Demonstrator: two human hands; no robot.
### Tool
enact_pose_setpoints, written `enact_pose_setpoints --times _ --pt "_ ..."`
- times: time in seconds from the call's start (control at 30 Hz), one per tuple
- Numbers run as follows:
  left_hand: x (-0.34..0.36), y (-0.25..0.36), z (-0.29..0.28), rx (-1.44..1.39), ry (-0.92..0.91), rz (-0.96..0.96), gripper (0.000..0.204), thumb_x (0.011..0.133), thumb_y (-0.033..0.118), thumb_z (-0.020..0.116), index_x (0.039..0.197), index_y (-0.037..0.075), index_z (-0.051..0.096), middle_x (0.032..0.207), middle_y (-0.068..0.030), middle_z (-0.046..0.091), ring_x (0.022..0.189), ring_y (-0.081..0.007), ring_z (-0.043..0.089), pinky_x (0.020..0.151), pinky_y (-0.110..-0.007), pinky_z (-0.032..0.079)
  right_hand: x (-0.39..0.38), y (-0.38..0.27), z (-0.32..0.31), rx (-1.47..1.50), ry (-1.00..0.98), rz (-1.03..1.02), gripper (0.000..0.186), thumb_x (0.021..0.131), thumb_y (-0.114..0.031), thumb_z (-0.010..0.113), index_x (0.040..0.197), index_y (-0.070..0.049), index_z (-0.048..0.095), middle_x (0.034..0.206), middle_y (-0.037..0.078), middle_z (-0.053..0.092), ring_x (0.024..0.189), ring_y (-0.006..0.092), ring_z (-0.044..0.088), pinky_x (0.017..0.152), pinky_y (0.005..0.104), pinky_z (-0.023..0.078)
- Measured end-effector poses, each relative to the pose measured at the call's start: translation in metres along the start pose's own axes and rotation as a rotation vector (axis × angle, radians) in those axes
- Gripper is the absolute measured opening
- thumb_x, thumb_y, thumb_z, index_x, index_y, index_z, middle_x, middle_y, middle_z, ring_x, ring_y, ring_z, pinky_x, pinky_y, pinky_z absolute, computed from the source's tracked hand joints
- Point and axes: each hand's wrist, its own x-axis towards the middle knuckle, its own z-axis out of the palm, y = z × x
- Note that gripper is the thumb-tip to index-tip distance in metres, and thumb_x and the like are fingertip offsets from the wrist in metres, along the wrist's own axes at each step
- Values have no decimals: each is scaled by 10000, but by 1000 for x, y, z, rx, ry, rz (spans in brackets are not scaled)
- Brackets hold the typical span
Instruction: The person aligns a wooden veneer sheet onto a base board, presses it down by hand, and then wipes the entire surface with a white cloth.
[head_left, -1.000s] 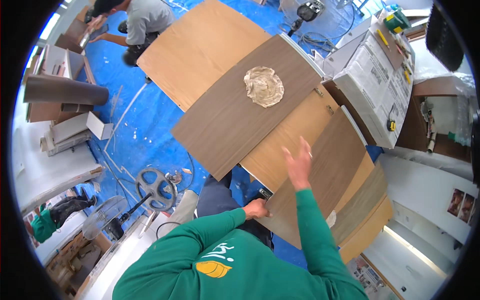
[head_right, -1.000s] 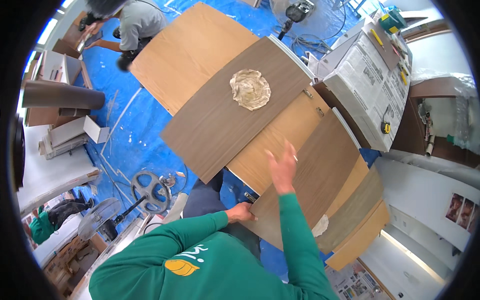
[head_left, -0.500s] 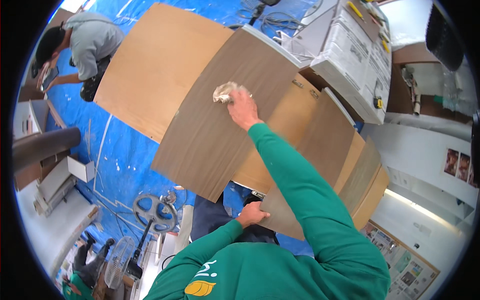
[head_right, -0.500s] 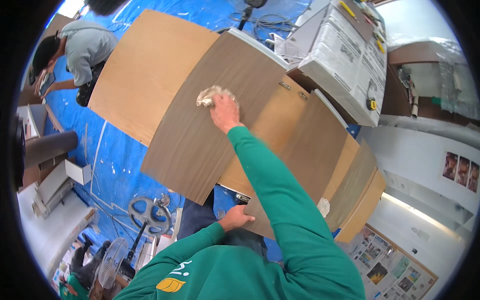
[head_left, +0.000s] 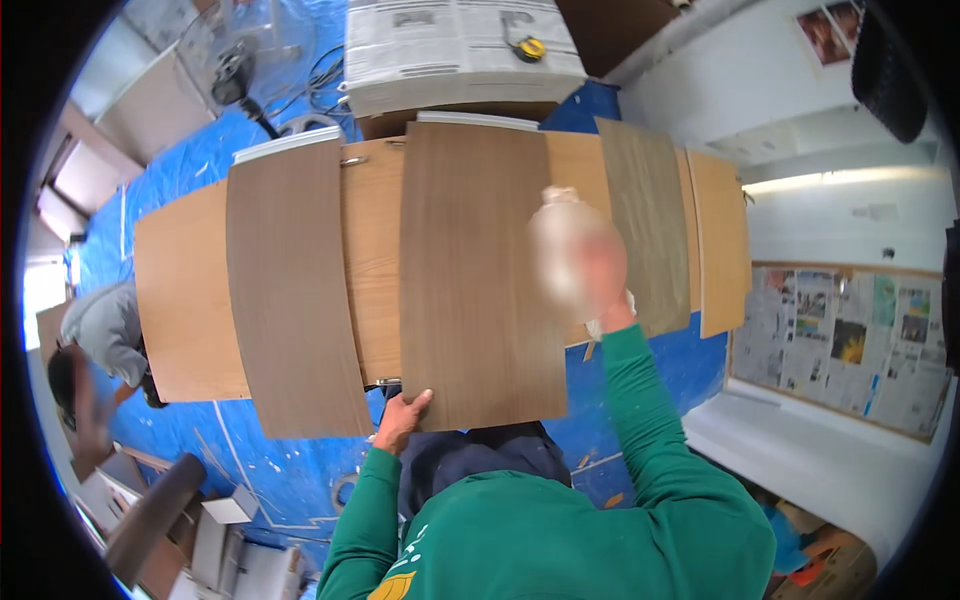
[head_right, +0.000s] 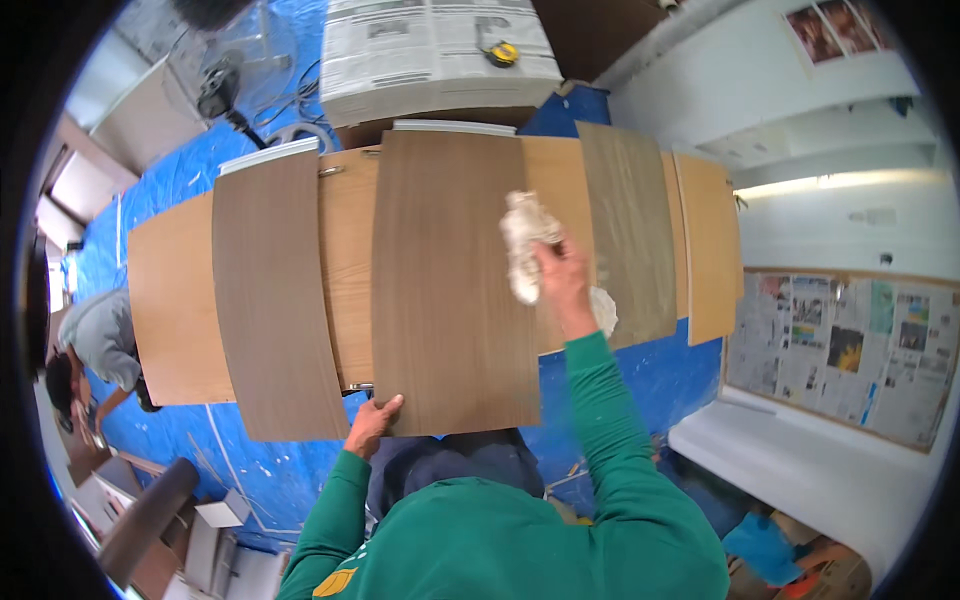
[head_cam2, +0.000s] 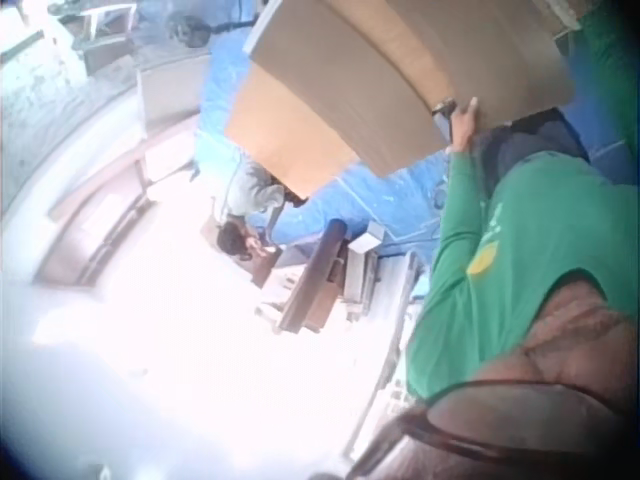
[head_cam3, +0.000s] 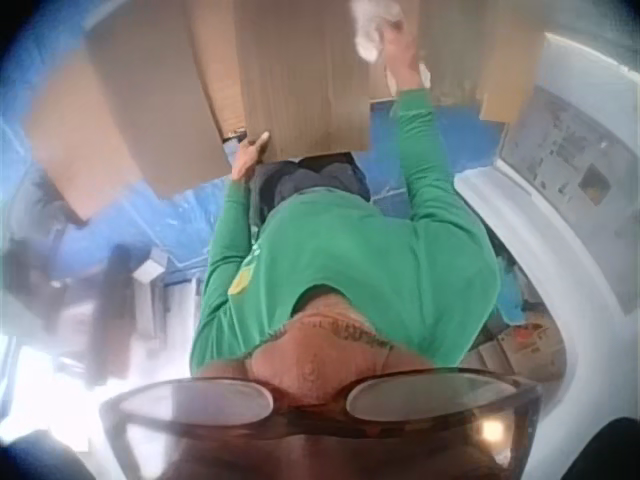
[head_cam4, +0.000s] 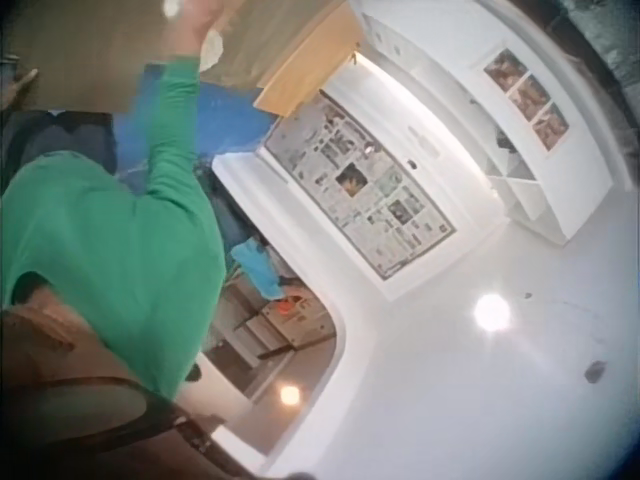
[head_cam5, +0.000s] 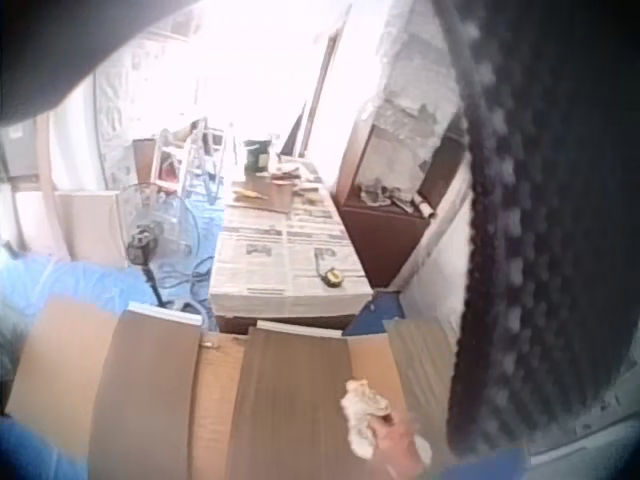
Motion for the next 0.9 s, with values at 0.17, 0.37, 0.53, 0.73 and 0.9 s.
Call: enact_pose_setpoints --times 0.17,0.37,0.53,0.73,0.9 --pt "-9 20 -1 35 3 -18 553 1070 379 822 1395 -59 731 1166 -87 789 1006 -184 720 893 -380 597 53 92 -121 -603 211 40 394 986 -254 811 1267 15 747 1156 255 814 1055 404 788 918 486 605" --pt "-87 101 4 155 3 28 458 1055 373 841 1285 -16 773 1001 -3 722 866 -118 620 736 -346 504 73 185 -79 -681 37 29 534 1098 -442 695 1283 52 772 1198 272 815 1035 404 782 941 519 609" --pt "-92 74 14 109 -10 182 584 1002 354 896 1418 -28 747 1269 -83 818 1155 -188 753 1030 -387 610 81 189 -63 506 -498 573 955 1095 -754 595 1751 -78 437 1768 97 502 1568 293 519 1305 427 417" --pt "-95 -4 74 32 54 263 525 970 294 926 1381 1 783 1256 -88 841 1166 -203 762 1039 -417 596 122 186 -52 180 -309 616 899 1124 -678 609 1741 -47 437 1780 136 474 1592 327 484 1330 458 388" --pt "-108 -34 80 178 141 450 585 971 387 899 1387 -3 765 1243 -146 844 1160 -224 769 1024 -430 589 53 151 -26 524 -400 596 838 1135 -308 611 1820 -17 224 1890 148 250 1722 320 261 1423 461 198"
